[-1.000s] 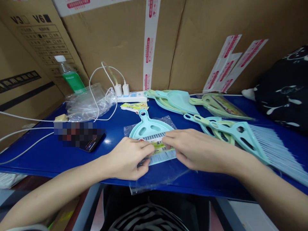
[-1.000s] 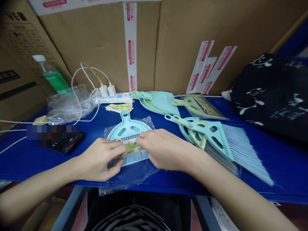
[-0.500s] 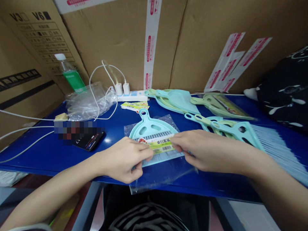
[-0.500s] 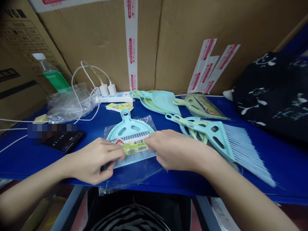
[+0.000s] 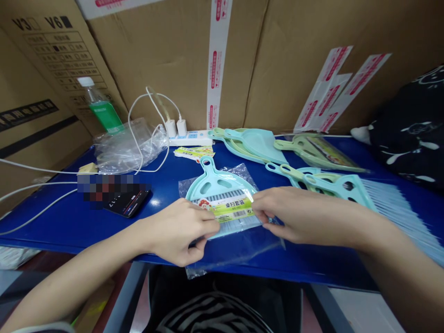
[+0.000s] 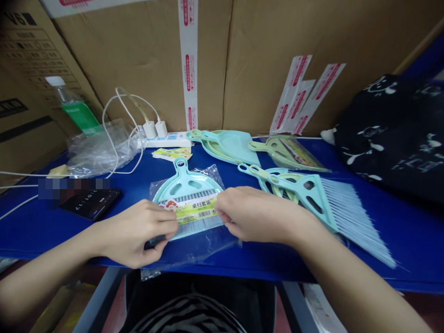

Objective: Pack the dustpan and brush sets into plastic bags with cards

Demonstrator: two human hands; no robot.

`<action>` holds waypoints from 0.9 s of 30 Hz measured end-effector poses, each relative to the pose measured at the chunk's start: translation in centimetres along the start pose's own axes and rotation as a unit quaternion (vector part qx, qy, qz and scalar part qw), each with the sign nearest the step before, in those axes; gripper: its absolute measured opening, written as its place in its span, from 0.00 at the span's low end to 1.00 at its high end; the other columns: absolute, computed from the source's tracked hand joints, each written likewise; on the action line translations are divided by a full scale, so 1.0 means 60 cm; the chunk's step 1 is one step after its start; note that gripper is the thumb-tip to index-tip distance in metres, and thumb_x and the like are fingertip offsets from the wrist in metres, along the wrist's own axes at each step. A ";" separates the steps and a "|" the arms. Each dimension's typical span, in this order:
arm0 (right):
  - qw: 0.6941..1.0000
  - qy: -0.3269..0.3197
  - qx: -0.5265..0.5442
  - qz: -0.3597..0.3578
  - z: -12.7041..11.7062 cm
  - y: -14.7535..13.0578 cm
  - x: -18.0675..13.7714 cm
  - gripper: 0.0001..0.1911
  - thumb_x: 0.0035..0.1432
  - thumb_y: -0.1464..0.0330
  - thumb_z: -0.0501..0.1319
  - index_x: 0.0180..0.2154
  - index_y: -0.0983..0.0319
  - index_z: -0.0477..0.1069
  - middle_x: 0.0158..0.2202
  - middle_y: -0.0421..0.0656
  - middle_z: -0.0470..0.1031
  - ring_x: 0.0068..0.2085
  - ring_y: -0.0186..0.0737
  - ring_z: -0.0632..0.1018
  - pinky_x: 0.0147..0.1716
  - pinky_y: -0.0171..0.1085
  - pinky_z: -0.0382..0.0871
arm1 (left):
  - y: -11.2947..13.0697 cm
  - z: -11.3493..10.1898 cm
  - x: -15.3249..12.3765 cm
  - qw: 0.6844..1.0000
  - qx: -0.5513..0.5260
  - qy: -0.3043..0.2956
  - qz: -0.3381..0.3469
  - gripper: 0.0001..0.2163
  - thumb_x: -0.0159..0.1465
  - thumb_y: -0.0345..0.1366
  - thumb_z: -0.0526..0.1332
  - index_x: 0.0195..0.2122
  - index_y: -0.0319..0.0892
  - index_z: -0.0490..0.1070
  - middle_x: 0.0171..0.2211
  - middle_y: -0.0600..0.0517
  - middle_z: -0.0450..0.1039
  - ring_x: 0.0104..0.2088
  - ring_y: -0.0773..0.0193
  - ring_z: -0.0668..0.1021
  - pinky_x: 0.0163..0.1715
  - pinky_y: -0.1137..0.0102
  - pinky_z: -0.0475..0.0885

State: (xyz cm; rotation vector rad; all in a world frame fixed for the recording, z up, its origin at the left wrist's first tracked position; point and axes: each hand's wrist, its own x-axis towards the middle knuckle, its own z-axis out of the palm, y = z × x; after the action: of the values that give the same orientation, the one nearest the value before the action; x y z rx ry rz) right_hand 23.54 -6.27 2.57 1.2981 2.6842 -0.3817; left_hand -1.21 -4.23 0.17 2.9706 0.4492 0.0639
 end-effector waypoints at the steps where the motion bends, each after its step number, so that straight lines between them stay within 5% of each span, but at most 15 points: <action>1: 1.000 0.002 0.005 -0.002 0.000 0.000 0.001 0.09 0.52 0.77 0.54 0.24 0.60 0.63 0.29 0.44 0.71 0.30 0.39 0.71 0.29 0.37 0.62 | 0.000 0.000 0.000 1.000 0.001 -0.004 0.001 0.04 0.54 0.28 0.55 0.27 0.44 0.61 0.25 0.56 0.67 0.25 0.66 0.70 0.21 0.69 0.60; 15: 1.000 -0.019 0.003 0.021 -0.002 -0.001 0.007 0.10 0.58 0.73 0.55 0.25 0.61 0.67 0.31 0.45 0.75 0.33 0.43 0.75 0.31 0.39 0.65 | -0.006 -0.008 -0.001 1.000 -0.021 -0.019 0.012 0.05 0.58 0.31 0.60 0.29 0.43 0.63 0.26 0.56 0.68 0.27 0.67 0.71 0.25 0.71 0.62; 27: 0.998 -0.015 -0.044 0.051 0.002 -0.002 0.018 0.07 0.58 0.69 0.60 0.28 0.60 0.64 0.27 0.41 0.70 0.28 0.39 0.71 0.26 0.35 0.55 | -0.009 -0.010 0.000 0.999 -0.026 -0.021 -0.012 0.04 0.61 0.30 0.54 0.30 0.43 0.63 0.26 0.56 0.68 0.27 0.66 0.72 0.26 0.71 0.62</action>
State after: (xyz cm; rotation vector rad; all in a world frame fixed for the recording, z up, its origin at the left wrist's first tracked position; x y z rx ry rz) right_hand 22.77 -5.56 2.23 1.3863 2.5654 -0.2670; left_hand -1.41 -3.65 0.66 2.9088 0.4690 0.0098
